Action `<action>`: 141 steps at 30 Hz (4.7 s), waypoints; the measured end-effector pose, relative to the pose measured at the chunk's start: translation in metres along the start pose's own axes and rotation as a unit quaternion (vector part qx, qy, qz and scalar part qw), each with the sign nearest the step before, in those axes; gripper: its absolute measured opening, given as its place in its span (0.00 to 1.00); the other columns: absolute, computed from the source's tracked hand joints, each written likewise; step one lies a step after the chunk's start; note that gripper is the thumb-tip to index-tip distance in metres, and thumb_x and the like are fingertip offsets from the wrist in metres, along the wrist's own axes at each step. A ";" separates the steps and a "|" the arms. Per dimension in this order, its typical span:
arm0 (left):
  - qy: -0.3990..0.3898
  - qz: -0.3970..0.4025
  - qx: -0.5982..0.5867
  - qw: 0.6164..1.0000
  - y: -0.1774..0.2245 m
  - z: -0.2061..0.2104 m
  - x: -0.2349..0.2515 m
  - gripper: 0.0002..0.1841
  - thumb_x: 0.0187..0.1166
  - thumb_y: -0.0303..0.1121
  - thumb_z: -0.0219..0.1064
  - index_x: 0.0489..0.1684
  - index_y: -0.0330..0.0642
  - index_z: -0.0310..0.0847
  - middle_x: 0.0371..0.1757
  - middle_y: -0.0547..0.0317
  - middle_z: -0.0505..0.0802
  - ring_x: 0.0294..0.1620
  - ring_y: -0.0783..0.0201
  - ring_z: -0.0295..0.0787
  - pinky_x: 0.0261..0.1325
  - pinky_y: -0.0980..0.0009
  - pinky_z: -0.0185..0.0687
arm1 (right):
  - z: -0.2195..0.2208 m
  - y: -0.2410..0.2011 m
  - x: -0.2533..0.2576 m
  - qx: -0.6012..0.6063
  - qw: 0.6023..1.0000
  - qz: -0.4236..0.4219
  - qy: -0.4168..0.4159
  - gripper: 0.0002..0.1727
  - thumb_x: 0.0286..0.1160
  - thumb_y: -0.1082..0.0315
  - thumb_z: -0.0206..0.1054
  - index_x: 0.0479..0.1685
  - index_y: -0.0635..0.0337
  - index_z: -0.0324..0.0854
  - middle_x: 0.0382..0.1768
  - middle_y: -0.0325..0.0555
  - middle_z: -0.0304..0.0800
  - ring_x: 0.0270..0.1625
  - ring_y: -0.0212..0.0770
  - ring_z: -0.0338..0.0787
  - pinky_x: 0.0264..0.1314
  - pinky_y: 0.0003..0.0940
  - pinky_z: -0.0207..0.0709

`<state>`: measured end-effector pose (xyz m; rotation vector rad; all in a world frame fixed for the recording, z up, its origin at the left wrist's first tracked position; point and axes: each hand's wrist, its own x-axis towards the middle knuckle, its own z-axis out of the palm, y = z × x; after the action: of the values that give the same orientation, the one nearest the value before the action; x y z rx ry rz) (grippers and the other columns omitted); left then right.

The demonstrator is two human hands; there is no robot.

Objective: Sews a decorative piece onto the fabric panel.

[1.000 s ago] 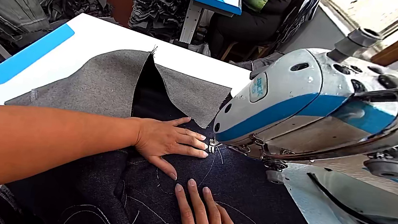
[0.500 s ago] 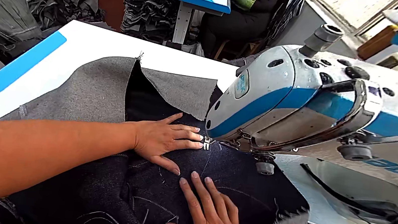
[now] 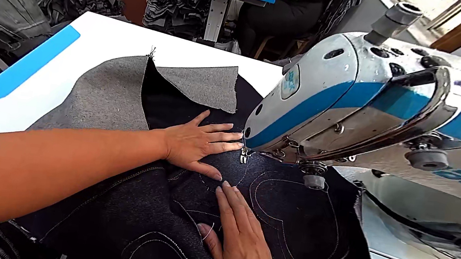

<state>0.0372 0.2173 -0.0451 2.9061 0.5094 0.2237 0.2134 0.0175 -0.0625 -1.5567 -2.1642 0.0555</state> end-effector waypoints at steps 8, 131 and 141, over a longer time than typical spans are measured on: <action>0.001 -0.031 -0.004 1.000 0.005 -0.003 -0.001 0.46 0.80 0.71 0.47 0.93 0.48 0.58 0.93 0.55 0.65 0.96 0.47 0.47 0.86 0.23 0.31 | 0.003 0.017 0.000 -0.006 0.999 -0.029 0.013 0.36 0.88 0.42 0.48 0.74 0.63 0.82 0.77 0.51 0.83 0.80 0.53 0.80 0.82 0.45 0.72; 0.043 -0.206 0.030 0.977 0.102 0.026 -0.002 0.36 0.92 0.54 0.44 0.91 0.35 0.58 0.93 0.48 0.63 0.96 0.52 0.51 0.92 0.44 0.46 | -0.021 0.145 0.055 0.075 0.972 -0.220 0.016 0.25 0.77 0.69 0.50 0.65 0.53 0.90 0.68 0.40 0.91 0.77 0.43 0.85 0.82 0.41 0.72; 0.018 -0.261 0.015 0.965 0.110 0.023 0.007 0.37 0.92 0.55 0.43 0.93 0.37 0.54 0.96 0.52 0.57 0.97 0.54 0.44 0.93 0.45 0.42 | -0.022 0.150 0.066 0.086 0.972 -0.216 0.024 0.26 0.72 0.72 0.51 0.61 0.53 0.92 0.66 0.42 0.92 0.72 0.43 0.89 0.76 0.37 0.77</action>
<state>0.0837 0.1144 -0.0439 2.6726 1.2599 0.1894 0.3389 0.1256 -0.0650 -0.9601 -2.3403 0.0630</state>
